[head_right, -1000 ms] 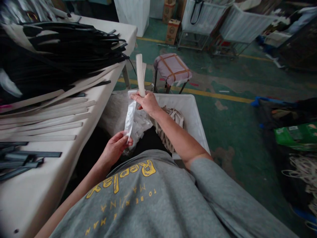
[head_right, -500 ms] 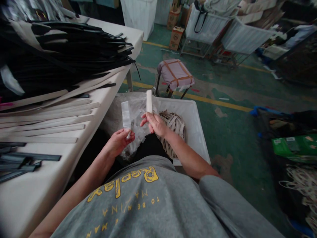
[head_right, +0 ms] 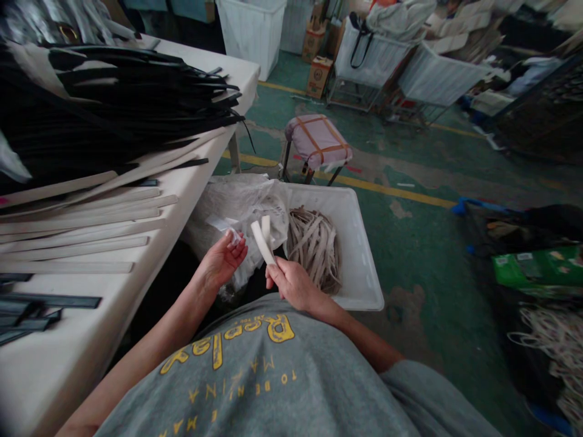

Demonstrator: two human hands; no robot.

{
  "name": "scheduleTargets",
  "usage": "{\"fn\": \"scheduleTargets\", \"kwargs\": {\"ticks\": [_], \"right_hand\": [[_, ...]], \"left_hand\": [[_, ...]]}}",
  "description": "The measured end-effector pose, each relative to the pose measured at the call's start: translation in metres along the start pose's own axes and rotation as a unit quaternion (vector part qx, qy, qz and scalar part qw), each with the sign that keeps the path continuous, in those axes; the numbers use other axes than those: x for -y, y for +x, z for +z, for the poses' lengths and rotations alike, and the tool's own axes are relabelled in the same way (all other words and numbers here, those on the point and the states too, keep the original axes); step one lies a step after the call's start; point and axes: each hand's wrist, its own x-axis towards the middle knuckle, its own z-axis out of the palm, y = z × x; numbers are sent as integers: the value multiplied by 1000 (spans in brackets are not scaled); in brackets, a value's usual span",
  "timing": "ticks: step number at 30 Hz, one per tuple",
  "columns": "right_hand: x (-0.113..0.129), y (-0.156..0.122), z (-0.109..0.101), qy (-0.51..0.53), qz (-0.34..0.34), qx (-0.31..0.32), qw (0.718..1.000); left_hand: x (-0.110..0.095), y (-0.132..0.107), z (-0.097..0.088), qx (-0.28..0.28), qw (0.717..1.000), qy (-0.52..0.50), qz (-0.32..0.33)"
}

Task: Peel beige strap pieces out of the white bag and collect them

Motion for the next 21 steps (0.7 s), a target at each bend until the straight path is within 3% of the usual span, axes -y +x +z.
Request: {"fn": "scheduleTargets", "kwargs": {"ticks": [11, 21], "right_hand": [[-6, 6, 14, -47, 15, 15, 999], [-10, 6, 17, -78, 14, 14, 997]], "left_hand": [[4, 2, 4, 19, 997, -16, 70], [9, 8, 0, 36, 996, -7, 81]]}}
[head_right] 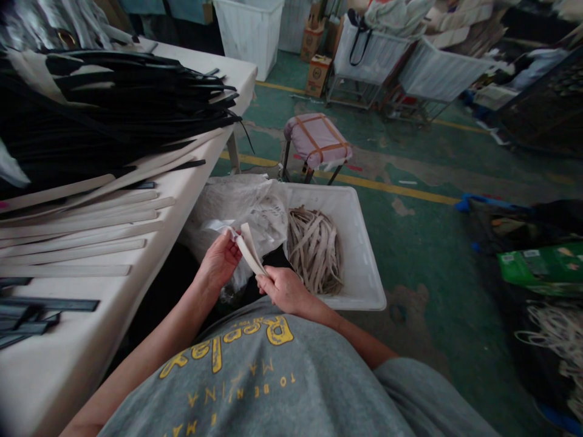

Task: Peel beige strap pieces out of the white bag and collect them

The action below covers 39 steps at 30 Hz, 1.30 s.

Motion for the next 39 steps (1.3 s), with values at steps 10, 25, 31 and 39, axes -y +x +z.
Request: {"fn": "scheduleTargets", "kwargs": {"ticks": [10, 25, 31, 39], "right_hand": [[0, 0, -1, 1, -10, 3, 1000], [-10, 12, -12, 140, -19, -83, 986], [-32, -40, -33, 195, -26, -204, 959], [-56, -60, -46, 291, -4, -358, 887]], "left_hand": [[3, 2, -4, -6, 1000, -4, -3], [24, -15, 27, 160, 973, 147, -78], [26, 1, 89, 194, 967, 166, -26], [95, -20, 122, 297, 911, 244, -151]]}}
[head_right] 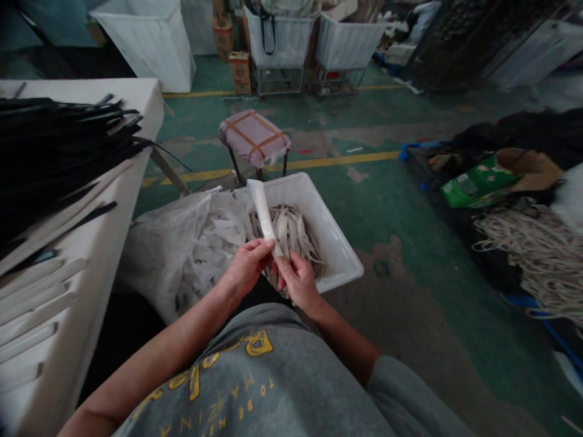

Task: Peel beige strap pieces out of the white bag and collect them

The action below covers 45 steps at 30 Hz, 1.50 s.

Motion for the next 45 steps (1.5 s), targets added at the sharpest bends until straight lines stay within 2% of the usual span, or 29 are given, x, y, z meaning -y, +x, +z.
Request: {"fn": "scheduleTargets", "kwargs": {"ticks": [2, 4, 7, 11, 13, 18, 20, 24, 30, 36, 42, 45], "right_hand": [[-5, -2, -7, 49, 19, 39, 998], [-13, -8, -12, 55, 46, 72, 995], [-23, -11, -11, 26, 75, 39, 996], [-22, 4, -4, 46, 54, -18, 997], [-20, 10, -4, 67, 46, -25, 996], [-33, 0, -7, 49, 58, 10, 997], [-38, 2, -4, 30, 57, -11, 998], [-37, 16, 3, 44, 34, -45, 997], [-39, 6, 1, 12, 54, 25, 998], [-37, 18, 9, 9, 27, -32, 999], [-41, 8, 6, -10, 39, 28, 999], [-37, 10, 10, -18, 43, 11, 999]], "left_hand": [[0, 5, -4, -22, 1000, 6, 5], [-5, 10, -13, -74, 997, 3, 23], [-2, 15, -19, -113, 994, 1, 8], [15, 15, -11, -57, 998, 19, -35], [16, 16, -11, -48, 998, 24, -29], [4, 25, -29, -146, 989, 8, -2], [11, 23, -29, -137, 990, 12, -23], [24, 17, -22, -77, 996, 30, -40], [5, 23, -41, -162, 987, 13, -1], [25, 13, -32, -89, 995, 40, -32], [12, 17, -46, -162, 986, 31, 9], [18, 13, -44, -125, 991, 38, -18]]}}
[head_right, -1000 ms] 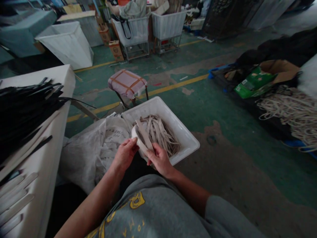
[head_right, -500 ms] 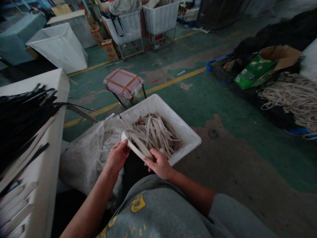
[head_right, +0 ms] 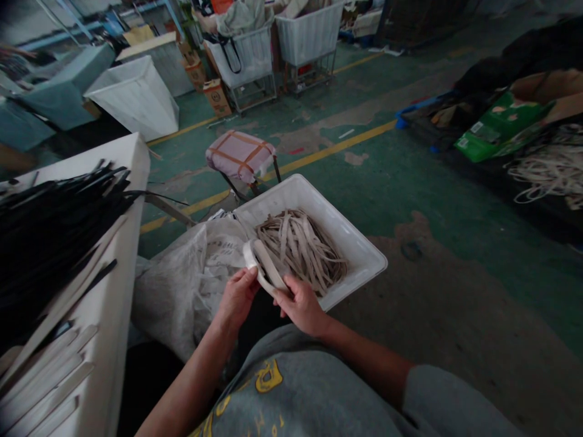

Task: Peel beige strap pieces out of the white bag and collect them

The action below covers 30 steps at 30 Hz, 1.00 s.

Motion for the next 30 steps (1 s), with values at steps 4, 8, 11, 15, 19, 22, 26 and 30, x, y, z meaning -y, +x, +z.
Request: {"fn": "scheduleTargets", "kwargs": {"ticks": [4, 8, 11, 15, 19, 22, 26, 30], "right_hand": [[5, 8, 3, 26, -20, -24, 999], [-3, -1, 0, 0, 0, 13, 1000], [-3, -2, 5, -18, 3, -1, 1000], [7, 11, 10, 2, -23, -19, 1000], [11, 5, 2, 18, -8, 35, 999], [10, -2, -1, -5, 0, 48, 999], [13, 7, 10, -6, -15, 26, 1000], [12, 24, 12, 56, -24, 18, 998]], "left_hand": [[5, -5, 3, 28, 1000, 9, -9], [-7, 0, -8, -36, 999, -4, 12], [-3, -2, -11, -23, 1000, 12, -7], [6, -9, -8, 31, 999, 28, -15], [-8, -2, -19, -34, 999, -2, 15], [-14, 2, -25, -55, 998, -19, 8], [-1, -7, -16, 4, 1000, -1, -22], [-1, -15, -14, 20, 1000, -1, -17]]}}
